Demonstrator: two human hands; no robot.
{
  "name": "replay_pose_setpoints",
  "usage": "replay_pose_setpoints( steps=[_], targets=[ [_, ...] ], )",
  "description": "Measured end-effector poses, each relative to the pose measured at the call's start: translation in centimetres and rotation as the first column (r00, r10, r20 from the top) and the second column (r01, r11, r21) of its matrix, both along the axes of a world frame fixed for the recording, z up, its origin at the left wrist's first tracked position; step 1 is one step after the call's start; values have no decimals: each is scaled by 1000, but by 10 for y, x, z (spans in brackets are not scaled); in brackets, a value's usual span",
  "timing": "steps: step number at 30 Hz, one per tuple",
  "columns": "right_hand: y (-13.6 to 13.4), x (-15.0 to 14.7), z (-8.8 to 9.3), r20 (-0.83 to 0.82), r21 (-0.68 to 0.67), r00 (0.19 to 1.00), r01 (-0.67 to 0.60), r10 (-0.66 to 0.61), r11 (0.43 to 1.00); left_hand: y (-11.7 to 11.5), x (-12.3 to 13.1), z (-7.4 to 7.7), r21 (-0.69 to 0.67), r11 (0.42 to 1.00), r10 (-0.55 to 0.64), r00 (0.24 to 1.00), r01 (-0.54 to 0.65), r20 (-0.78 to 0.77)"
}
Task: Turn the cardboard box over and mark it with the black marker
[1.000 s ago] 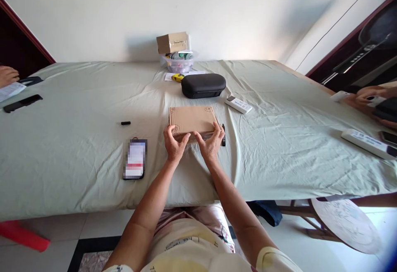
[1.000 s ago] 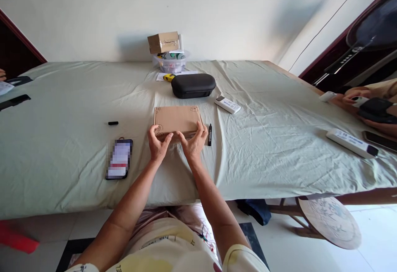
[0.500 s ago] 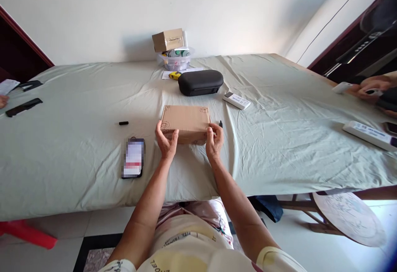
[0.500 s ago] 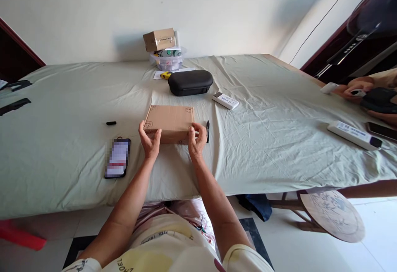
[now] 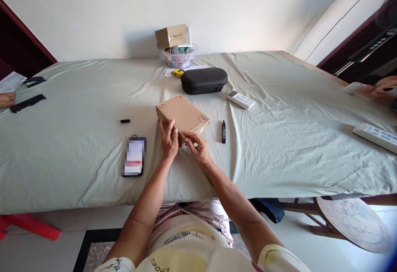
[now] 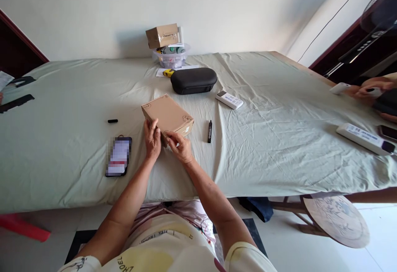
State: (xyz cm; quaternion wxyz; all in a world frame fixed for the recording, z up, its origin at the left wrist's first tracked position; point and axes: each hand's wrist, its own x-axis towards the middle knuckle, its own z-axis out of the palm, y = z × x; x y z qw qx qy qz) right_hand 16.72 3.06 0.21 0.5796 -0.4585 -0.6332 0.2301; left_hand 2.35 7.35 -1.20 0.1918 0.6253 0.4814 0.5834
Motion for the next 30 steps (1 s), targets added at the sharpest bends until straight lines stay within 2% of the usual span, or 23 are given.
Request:
replay_pose_setpoints(
  steps=[5,9,13,17,21,24,30],
  targets=[
    [5,-3,-4,-77,-32,997,-1,-1,1000,-14,-1,3,66,993,-94,993,99,-78],
    [9,3,-4,-93,-28,996,13,-16,1000,-13,-4,5,69,991,-106,986,115,-128],
    [18,21,-3,-144,-55,975,160,-167,986,-10,-6,6,69,992,-98,985,109,-145],
    [26,43,-2,-200,-51,920,334,-337,941,-10,-13,8,61,982,-168,978,176,-124],
    [27,55,-1,-271,-64,867,417,-418,907,-10,-19,8,69,970,-224,970,231,-93],
    [27,57,-1,-272,-100,868,404,-415,910,-9,-20,6,82,971,-221,974,225,-53],
    [28,51,-6,-280,-74,916,276,-286,958,-5,-24,4,106,979,-182,982,176,48]
  ],
)
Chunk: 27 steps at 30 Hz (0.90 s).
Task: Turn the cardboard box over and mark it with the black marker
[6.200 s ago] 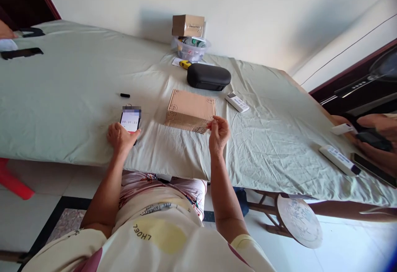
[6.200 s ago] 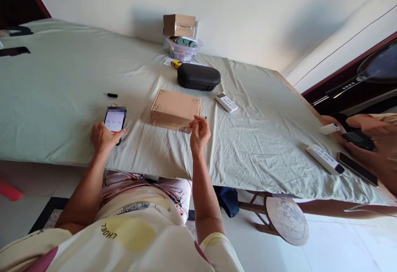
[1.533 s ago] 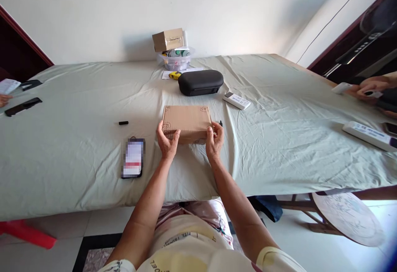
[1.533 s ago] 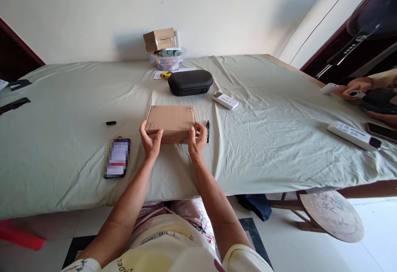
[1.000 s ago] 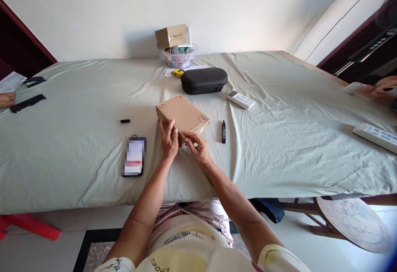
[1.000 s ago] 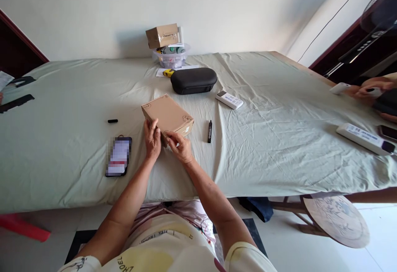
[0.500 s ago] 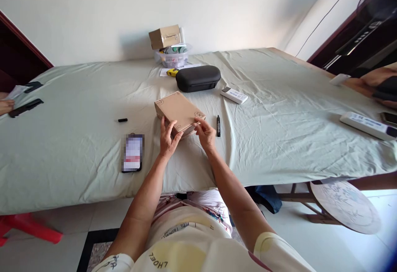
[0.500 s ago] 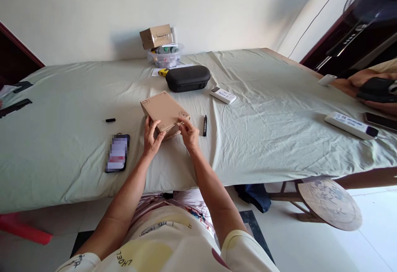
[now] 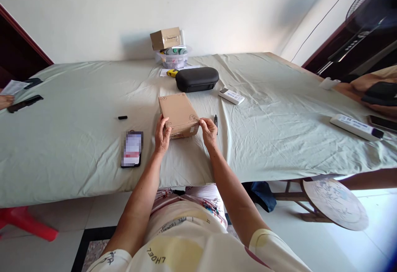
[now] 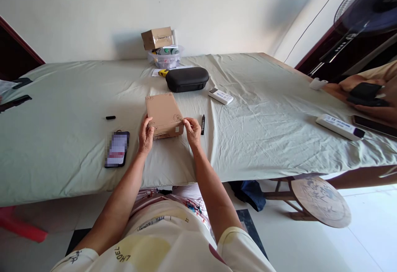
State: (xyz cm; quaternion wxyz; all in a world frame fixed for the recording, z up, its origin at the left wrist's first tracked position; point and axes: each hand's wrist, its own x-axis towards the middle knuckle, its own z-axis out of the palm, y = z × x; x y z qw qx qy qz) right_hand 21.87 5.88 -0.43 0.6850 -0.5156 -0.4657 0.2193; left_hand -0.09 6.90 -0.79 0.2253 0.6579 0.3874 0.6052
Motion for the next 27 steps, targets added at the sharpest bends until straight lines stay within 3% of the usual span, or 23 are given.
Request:
replay_pose_setpoints(
  steps=[8,13,19,22,27],
  targets=[
    [-3,-4,-6,85,-75,985,-142,148,987,3,-7,-5,-31,996,86,984,-82,156],
    [-7,-8,-1,-13,-92,959,-282,282,955,4,-6,-5,-75,995,90,953,-71,288],
    [-9,-6,6,-62,75,961,-263,268,962,4,6,-4,-135,977,-75,863,164,500],
    [-10,-3,5,-38,100,969,-239,244,966,3,10,-3,-163,950,-131,814,266,565],
    [-13,-2,1,82,106,973,-223,215,969,4,10,-5,-236,908,-150,795,346,587]
  ],
)
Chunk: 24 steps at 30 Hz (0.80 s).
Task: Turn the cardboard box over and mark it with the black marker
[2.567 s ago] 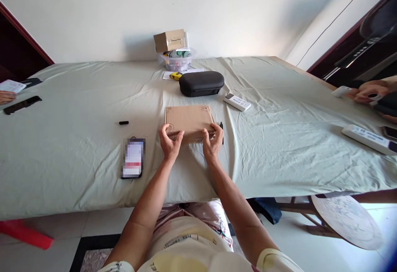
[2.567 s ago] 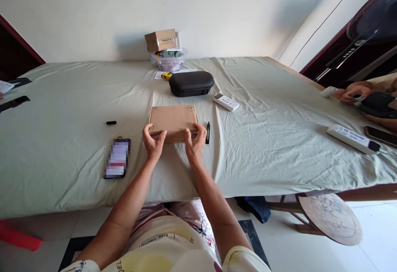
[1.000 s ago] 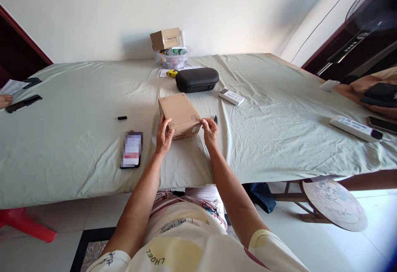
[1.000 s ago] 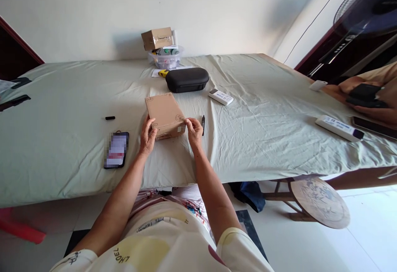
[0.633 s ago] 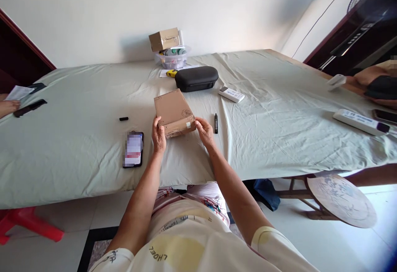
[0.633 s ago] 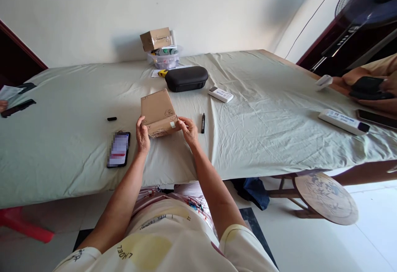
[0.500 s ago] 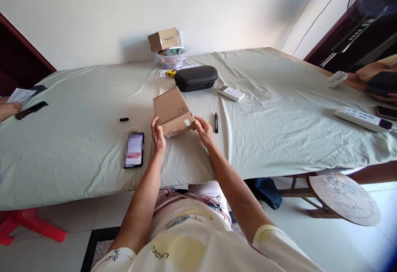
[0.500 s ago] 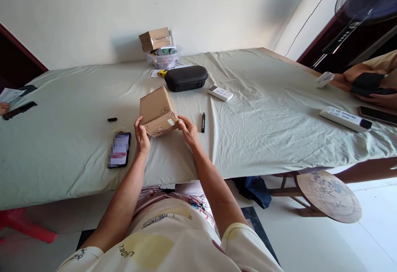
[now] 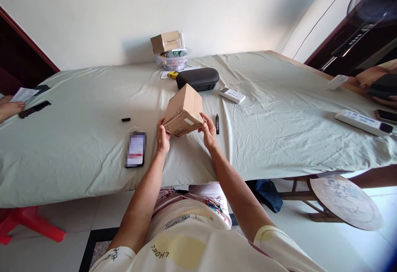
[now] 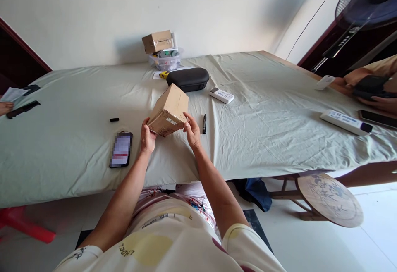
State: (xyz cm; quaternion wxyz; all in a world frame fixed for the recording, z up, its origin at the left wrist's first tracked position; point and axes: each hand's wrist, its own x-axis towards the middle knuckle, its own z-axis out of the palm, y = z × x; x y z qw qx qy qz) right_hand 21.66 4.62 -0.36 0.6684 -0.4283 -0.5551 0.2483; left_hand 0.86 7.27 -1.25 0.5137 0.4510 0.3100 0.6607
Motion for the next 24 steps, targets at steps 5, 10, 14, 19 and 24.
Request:
replay_pose_setpoints(
  steps=[5,10,14,19,24],
  targets=[
    [5,-2,-9,51,6,999,9,-9,1000,0,0,-2,-62,997,-39,999,40,15],
    [14,-3,-21,73,-3,995,-70,70,998,-4,5,-5,-112,988,-109,994,110,19],
    [14,-2,-25,171,-76,982,-72,85,994,-4,7,-9,-112,988,-110,994,108,-13],
    [14,-2,-26,217,-110,968,-103,125,989,4,-1,-15,-38,996,70,981,-78,-183],
    [10,-3,-23,295,-103,941,-142,167,984,7,-7,-19,43,969,241,902,-242,-358]
  ],
)
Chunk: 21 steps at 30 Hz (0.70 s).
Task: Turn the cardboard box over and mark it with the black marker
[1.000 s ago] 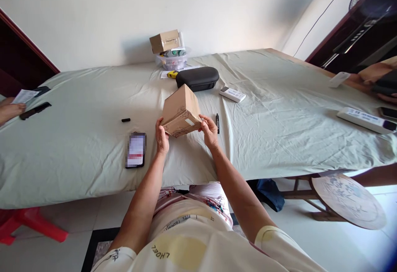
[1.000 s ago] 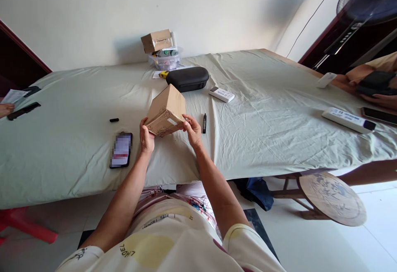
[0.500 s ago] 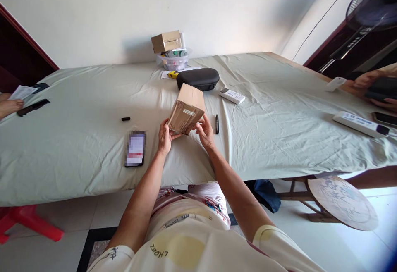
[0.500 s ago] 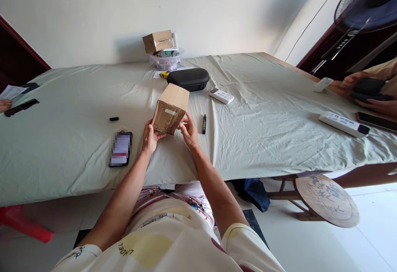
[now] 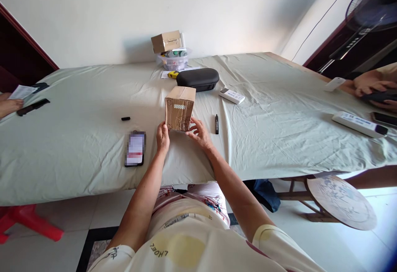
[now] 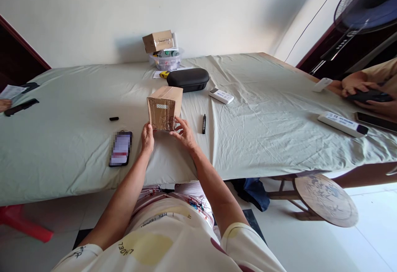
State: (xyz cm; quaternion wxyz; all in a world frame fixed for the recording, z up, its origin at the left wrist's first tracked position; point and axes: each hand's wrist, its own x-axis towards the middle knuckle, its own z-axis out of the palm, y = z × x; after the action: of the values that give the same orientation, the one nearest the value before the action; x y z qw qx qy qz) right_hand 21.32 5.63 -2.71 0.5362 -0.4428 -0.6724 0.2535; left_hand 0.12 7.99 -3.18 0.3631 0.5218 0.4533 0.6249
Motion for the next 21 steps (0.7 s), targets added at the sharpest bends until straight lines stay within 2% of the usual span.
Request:
replay_pose_setpoints(
  steps=[7,11,17,21],
  targets=[
    [-3,-9,1,73,8,993,95,-95,995,-2,0,1,-32,997,75,997,-76,-23],
    [-5,-16,2,121,-24,985,125,-121,992,-5,1,3,-43,994,99,990,-103,-96],
    [-12,-23,7,173,-31,983,64,-58,997,-14,10,9,123,975,207,960,-186,-188],
    [-13,-26,7,178,-10,984,-2,4,1000,-16,14,13,114,974,218,950,-197,-222]
  ],
)
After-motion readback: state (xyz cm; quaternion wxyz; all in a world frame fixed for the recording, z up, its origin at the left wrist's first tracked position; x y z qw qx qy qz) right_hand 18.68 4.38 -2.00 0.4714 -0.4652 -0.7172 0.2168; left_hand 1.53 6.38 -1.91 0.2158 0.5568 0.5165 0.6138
